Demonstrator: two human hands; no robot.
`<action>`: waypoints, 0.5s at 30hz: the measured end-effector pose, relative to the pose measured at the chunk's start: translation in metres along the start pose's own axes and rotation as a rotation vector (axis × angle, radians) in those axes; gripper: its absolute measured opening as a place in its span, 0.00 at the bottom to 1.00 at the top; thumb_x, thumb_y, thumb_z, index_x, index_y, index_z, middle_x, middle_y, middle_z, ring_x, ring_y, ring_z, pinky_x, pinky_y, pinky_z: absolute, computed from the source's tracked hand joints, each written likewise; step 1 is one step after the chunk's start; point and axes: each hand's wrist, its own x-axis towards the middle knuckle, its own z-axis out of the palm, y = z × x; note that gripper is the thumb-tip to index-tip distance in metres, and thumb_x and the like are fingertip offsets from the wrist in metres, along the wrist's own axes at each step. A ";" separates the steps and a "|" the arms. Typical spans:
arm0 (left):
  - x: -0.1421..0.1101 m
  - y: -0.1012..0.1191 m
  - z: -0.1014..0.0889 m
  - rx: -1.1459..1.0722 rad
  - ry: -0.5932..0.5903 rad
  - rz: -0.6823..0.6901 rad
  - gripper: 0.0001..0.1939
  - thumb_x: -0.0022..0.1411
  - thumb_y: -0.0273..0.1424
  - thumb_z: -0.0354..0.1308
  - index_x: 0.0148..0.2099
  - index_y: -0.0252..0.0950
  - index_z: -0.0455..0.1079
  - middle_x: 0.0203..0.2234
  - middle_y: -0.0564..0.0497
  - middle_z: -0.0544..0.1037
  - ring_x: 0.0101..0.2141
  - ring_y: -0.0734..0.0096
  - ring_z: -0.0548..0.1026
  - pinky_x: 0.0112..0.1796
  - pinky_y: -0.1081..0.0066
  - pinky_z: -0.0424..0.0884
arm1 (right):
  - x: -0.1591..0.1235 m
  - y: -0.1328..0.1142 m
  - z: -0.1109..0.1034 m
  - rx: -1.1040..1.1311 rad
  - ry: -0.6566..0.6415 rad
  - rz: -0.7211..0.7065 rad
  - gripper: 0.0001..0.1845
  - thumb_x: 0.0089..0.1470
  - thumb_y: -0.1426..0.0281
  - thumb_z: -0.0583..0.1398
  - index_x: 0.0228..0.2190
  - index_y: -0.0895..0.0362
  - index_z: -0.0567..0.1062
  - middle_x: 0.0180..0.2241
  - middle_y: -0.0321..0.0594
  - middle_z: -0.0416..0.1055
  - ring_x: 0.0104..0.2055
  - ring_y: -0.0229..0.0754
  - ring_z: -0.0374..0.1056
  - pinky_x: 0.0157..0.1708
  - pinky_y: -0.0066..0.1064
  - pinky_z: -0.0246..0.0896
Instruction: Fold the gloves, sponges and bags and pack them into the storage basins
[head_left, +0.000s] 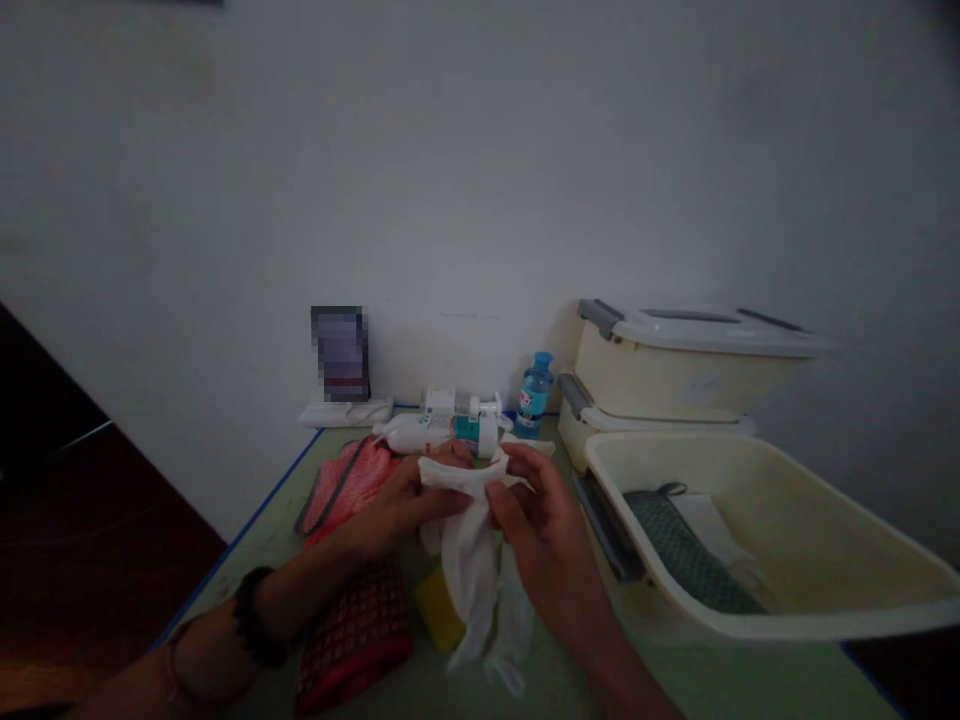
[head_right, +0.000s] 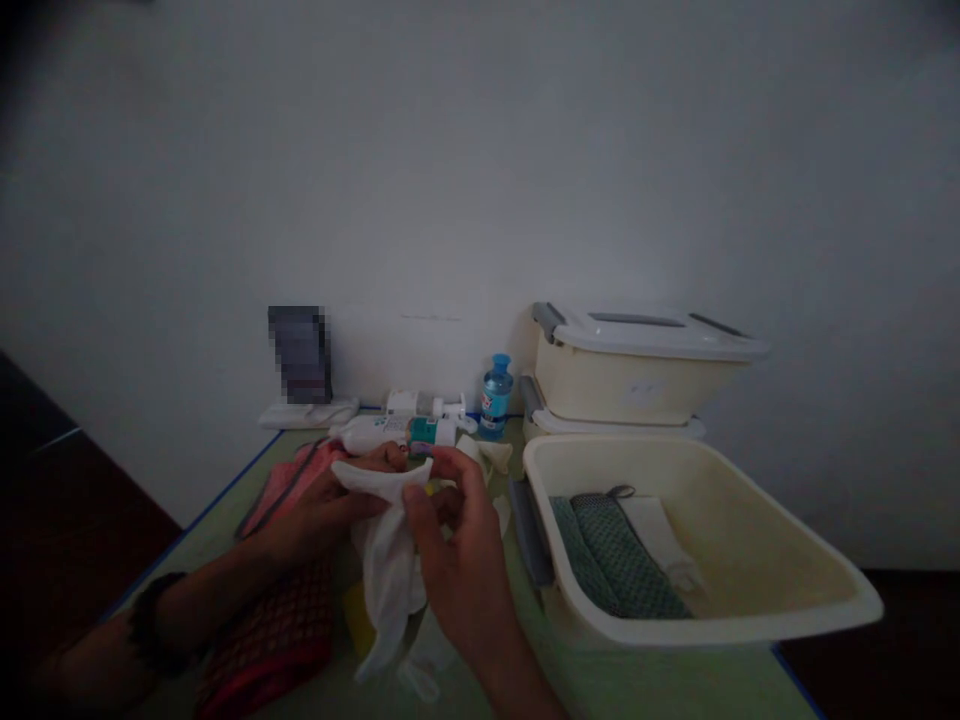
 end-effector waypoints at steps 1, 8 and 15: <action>0.000 0.005 0.000 0.004 0.013 -0.028 0.11 0.53 0.36 0.60 0.30 0.33 0.68 0.28 0.51 0.67 0.32 0.69 0.65 0.33 0.71 0.65 | 0.001 -0.005 -0.001 -0.016 -0.002 -0.010 0.21 0.54 0.59 0.58 0.47 0.52 0.64 0.38 0.38 0.69 0.27 0.35 0.64 0.24 0.27 0.60; 0.014 0.067 -0.006 0.191 -0.061 -0.026 0.15 0.56 0.40 0.56 0.28 0.32 0.68 0.22 0.54 0.67 0.23 0.75 0.64 0.24 0.77 0.62 | 0.015 -0.057 -0.017 -0.213 0.023 -0.058 0.16 0.51 0.57 0.60 0.37 0.55 0.69 0.29 0.36 0.68 0.30 0.39 0.63 0.28 0.30 0.58; 0.031 0.114 -0.019 0.461 0.060 0.160 0.11 0.59 0.31 0.55 0.26 0.32 0.68 0.19 0.57 0.65 0.21 0.80 0.61 0.20 0.82 0.59 | 0.043 -0.087 -0.002 -0.143 0.040 -0.275 0.09 0.56 0.61 0.57 0.33 0.54 0.65 0.29 0.33 0.66 0.31 0.35 0.62 0.29 0.27 0.58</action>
